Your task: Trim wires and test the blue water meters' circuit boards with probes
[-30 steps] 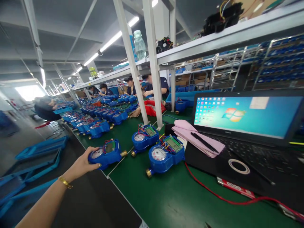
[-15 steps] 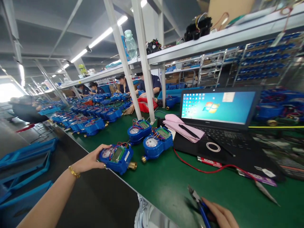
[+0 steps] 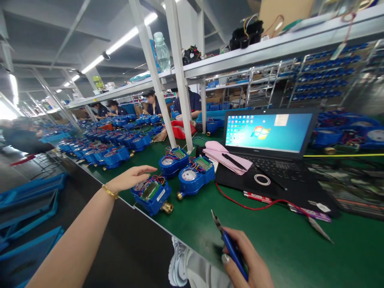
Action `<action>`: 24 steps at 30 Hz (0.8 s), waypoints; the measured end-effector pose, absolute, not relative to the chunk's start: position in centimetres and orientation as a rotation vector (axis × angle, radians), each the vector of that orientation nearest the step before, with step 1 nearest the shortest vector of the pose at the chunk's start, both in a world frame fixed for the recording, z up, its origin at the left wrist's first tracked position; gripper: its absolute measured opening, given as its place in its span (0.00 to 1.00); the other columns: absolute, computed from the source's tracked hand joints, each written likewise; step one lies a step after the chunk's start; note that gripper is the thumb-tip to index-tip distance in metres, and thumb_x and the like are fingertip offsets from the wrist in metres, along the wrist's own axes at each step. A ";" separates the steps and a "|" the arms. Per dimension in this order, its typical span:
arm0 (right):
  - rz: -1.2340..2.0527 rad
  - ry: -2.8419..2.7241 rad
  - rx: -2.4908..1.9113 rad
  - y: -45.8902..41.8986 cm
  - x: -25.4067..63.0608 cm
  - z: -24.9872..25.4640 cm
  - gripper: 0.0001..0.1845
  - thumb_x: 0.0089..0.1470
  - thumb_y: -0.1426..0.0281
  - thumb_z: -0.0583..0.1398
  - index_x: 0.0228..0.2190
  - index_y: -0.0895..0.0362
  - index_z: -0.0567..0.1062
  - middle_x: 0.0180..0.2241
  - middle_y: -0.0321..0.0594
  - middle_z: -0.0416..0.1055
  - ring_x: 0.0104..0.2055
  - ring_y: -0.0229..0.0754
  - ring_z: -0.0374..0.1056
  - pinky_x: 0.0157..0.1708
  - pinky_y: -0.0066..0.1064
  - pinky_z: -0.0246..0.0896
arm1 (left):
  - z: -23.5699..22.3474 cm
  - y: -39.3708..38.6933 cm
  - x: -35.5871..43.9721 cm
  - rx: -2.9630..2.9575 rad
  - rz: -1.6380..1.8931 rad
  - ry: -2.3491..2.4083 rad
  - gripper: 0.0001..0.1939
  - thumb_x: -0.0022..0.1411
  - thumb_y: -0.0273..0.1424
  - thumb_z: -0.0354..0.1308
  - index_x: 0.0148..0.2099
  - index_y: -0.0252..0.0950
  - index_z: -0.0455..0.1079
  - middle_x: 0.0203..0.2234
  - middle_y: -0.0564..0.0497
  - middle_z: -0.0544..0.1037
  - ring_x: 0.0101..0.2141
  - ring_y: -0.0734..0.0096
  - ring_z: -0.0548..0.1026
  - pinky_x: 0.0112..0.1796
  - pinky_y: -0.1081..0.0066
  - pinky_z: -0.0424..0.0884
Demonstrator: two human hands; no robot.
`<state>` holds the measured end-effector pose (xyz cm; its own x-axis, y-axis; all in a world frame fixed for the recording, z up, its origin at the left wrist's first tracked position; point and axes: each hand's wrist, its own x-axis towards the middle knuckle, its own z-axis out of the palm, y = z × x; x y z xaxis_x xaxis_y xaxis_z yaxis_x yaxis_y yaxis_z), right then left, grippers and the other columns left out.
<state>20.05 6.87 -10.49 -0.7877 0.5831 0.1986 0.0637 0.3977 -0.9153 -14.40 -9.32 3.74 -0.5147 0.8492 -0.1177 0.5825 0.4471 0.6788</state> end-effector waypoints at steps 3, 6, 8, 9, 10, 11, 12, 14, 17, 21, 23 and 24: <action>1.525 -2.150 -0.521 5.8 17.7 -8.9 0.19 0.54 0.58 0.54 0.46 0.53 0.65 0.34 0.39 0.73 0.35 0.44 0.71 0.35 0.30 0.67 | 3.9 -8.7 -13.9 1.224 0.765 2.281 0.22 0.51 0.37 0.52 0.49 0.38 0.71 0.47 0.49 0.75 0.45 0.60 0.72 0.46 0.65 0.69; 1.558 -2.170 -0.464 4.7 14.1 -7.0 0.23 0.49 0.63 0.57 0.47 0.54 0.61 0.42 0.42 0.71 0.39 0.45 0.70 0.40 0.35 0.65 | 3.7 -9.6 -13.5 1.210 0.775 2.305 0.23 0.53 0.37 0.51 0.50 0.36 0.69 0.45 0.48 0.75 0.40 0.61 0.74 0.40 0.65 0.71; 1.505 -2.234 -0.425 3.9 11.2 -5.6 0.27 0.45 0.67 0.60 0.48 0.54 0.58 0.45 0.44 0.69 0.42 0.46 0.68 0.43 0.39 0.64 | 3.4 -10.5 -13.2 1.198 0.816 2.327 0.24 0.54 0.37 0.50 0.52 0.35 0.67 0.46 0.46 0.75 0.40 0.61 0.74 0.40 0.64 0.72; 1.455 -2.265 -0.417 3.4 9.7 -4.9 0.29 0.44 0.68 0.61 0.48 0.55 0.58 0.44 0.44 0.69 0.43 0.47 0.68 0.44 0.40 0.63 | 3.1 -10.9 -13.1 1.197 0.843 2.337 0.24 0.54 0.37 0.49 0.52 0.34 0.66 0.47 0.46 0.74 0.42 0.60 0.73 0.42 0.64 0.71; 1.402 -2.290 -0.409 2.9 8.2 -4.3 0.31 0.43 0.68 0.62 0.49 0.55 0.58 0.44 0.44 0.69 0.43 0.47 0.67 0.44 0.41 0.63 | 2.9 -11.3 -13.0 1.199 0.868 2.347 0.24 0.54 0.37 0.49 0.52 0.33 0.66 0.47 0.46 0.73 0.44 0.60 0.73 0.44 0.64 0.70; 1.350 -2.310 -0.395 2.3 6.7 -3.8 0.33 0.42 0.67 0.63 0.49 0.56 0.58 0.44 0.45 0.69 0.43 0.48 0.67 0.45 0.42 0.62 | 2.5 -11.6 -12.9 1.202 0.891 2.356 0.24 0.54 0.36 0.49 0.52 0.33 0.66 0.48 0.46 0.73 0.45 0.60 0.72 0.46 0.64 0.70; 1.303 -2.326 -0.379 1.8 5.4 -3.5 0.34 0.41 0.67 0.64 0.50 0.58 0.59 0.44 0.46 0.68 0.44 0.48 0.67 0.46 0.42 0.62 | 2.2 -11.9 -12.8 1.207 0.909 2.366 0.24 0.54 0.35 0.49 0.52 0.33 0.66 0.48 0.46 0.73 0.46 0.60 0.71 0.47 0.64 0.69; 1.231 -2.351 -0.355 0.9 3.2 -3.1 0.38 0.39 0.67 0.66 0.51 0.61 0.59 0.46 0.49 0.67 0.45 0.50 0.66 0.47 0.43 0.60 | 1.5 -12.2 -12.7 1.218 0.942 2.387 0.23 0.53 0.33 0.49 0.51 0.34 0.66 0.48 0.46 0.73 0.48 0.61 0.70 0.50 0.64 0.66; 1.208 -2.372 -0.351 0.4 1.4 -3.1 0.38 0.38 0.67 0.66 0.50 0.62 0.60 0.45 0.51 0.68 0.46 0.53 0.66 0.47 0.44 0.60 | 0.5 -12.4 -12.9 1.238 0.994 2.416 0.22 0.53 0.29 0.48 0.51 0.35 0.66 0.49 0.47 0.72 0.50 0.63 0.69 0.54 0.64 0.63; 1.248 -2.331 -0.455 1.2 0.2 -2.7 0.36 0.37 0.62 0.66 0.48 0.60 0.62 0.41 0.48 0.71 0.44 0.54 0.68 0.46 0.44 0.60 | -0.4 -12.4 -13.4 1.270 1.064 2.404 0.21 0.54 0.25 0.49 0.51 0.34 0.66 0.48 0.45 0.72 0.49 0.64 0.70 0.55 0.60 0.61; 1.303 -2.282 -0.556 2.0 -0.8 -2.2 0.35 0.37 0.60 0.65 0.47 0.60 0.64 0.39 0.48 0.71 0.43 0.53 0.68 0.44 0.42 0.61 | -0.8 -12.3 -13.6 1.291 1.111 2.376 0.19 0.55 0.24 0.50 0.50 0.33 0.65 0.47 0.46 0.73 0.48 0.65 0.70 0.54 0.58 0.62; 1.354 -2.254 -0.614 2.6 -1.4 -1.9 0.33 0.38 0.58 0.65 0.45 0.61 0.65 0.37 0.48 0.71 0.41 0.51 0.69 0.41 0.40 0.62 | -1.0 -12.3 -13.7 1.296 1.139 2.361 0.17 0.56 0.23 0.50 0.50 0.33 0.65 0.47 0.46 0.73 0.48 0.65 0.70 0.53 0.58 0.63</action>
<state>-1.36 2.56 -1.89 -0.8056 0.5757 0.1396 0.1471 0.4226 -0.8943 -13.66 -12.27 -1.02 -0.5882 0.7913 0.1673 0.6236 0.3120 0.7168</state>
